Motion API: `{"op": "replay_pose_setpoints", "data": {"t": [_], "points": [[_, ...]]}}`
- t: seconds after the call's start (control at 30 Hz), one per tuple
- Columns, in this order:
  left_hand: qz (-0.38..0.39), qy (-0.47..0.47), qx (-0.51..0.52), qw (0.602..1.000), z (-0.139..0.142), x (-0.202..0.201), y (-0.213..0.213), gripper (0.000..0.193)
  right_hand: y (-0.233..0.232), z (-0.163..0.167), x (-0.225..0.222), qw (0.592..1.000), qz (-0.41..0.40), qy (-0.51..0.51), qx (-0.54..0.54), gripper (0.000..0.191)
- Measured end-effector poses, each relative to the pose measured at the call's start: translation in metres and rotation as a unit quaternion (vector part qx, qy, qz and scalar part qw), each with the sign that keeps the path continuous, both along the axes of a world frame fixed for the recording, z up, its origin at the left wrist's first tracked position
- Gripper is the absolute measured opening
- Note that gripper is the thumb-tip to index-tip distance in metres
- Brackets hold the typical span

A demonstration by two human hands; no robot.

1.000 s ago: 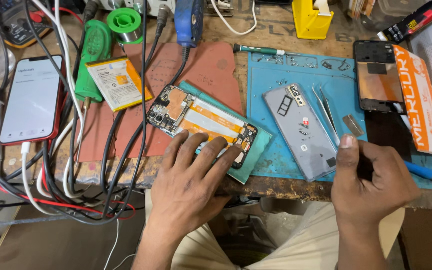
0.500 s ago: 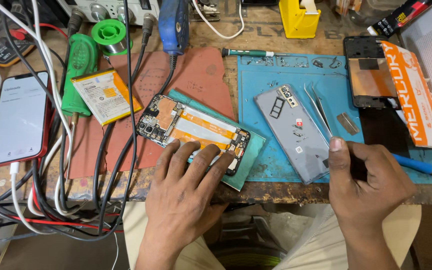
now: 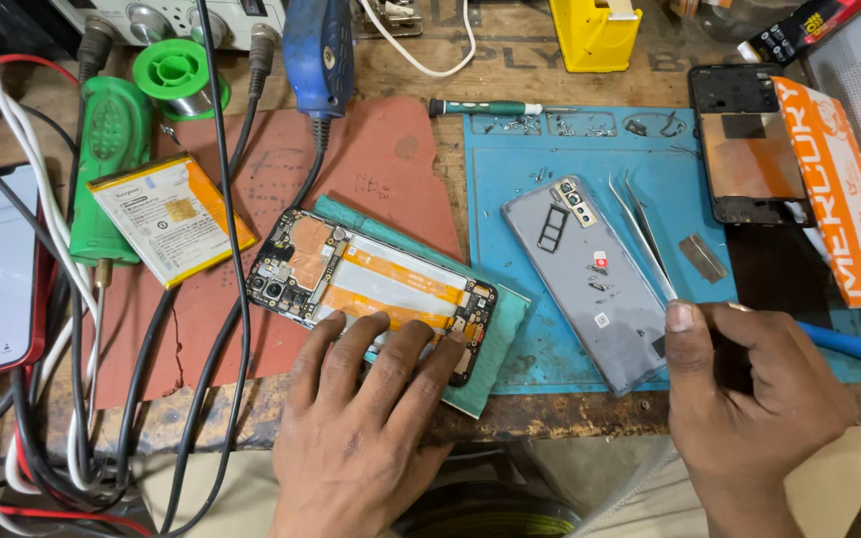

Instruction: The person removes a battery from a disassembled smartphone, places it on the workbench, and then reinserts it into the phone chassis. They then use a screwdriver to tighten screws near the charging port area.

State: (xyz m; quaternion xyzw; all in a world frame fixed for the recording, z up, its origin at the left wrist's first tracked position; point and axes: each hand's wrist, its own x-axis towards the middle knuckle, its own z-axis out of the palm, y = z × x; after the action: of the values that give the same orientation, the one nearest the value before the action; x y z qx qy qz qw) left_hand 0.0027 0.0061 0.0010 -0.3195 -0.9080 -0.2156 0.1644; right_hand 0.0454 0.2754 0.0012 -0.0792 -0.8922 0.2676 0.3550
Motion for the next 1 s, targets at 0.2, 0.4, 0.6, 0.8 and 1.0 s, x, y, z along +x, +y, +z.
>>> {"op": "replay_pose_setpoints", "data": {"t": [0.2,0.4,0.6,0.8,1.0], "points": [[-0.001,-0.003,-0.002,1.000,-0.006,-0.004,-0.002,0.091,-0.007,0.016,-0.017,1.000,0.017,-0.015,-0.011,0.015],[-0.011,-0.005,0.033,0.999,0.003,-0.009,-0.005,0.081,0.011,0.050,-0.053,0.977,0.003,-0.111,-0.180,0.025],[0.038,-0.009,0.079,0.996,0.004,-0.017,0.007,0.049,0.035,0.063,-0.078,0.988,-0.023,-0.102,-0.118,0.035],[0.046,0.024,0.084,0.995,-0.006,-0.024,0.009,0.041,0.069,0.039,-0.072,0.960,-0.012,-0.230,-0.158,0.036],[0.036,0.042,0.077,0.996,-0.016,-0.028,0.010,0.043,0.172,0.018,-0.036,0.930,-0.071,-0.361,0.001,0.038]]}}
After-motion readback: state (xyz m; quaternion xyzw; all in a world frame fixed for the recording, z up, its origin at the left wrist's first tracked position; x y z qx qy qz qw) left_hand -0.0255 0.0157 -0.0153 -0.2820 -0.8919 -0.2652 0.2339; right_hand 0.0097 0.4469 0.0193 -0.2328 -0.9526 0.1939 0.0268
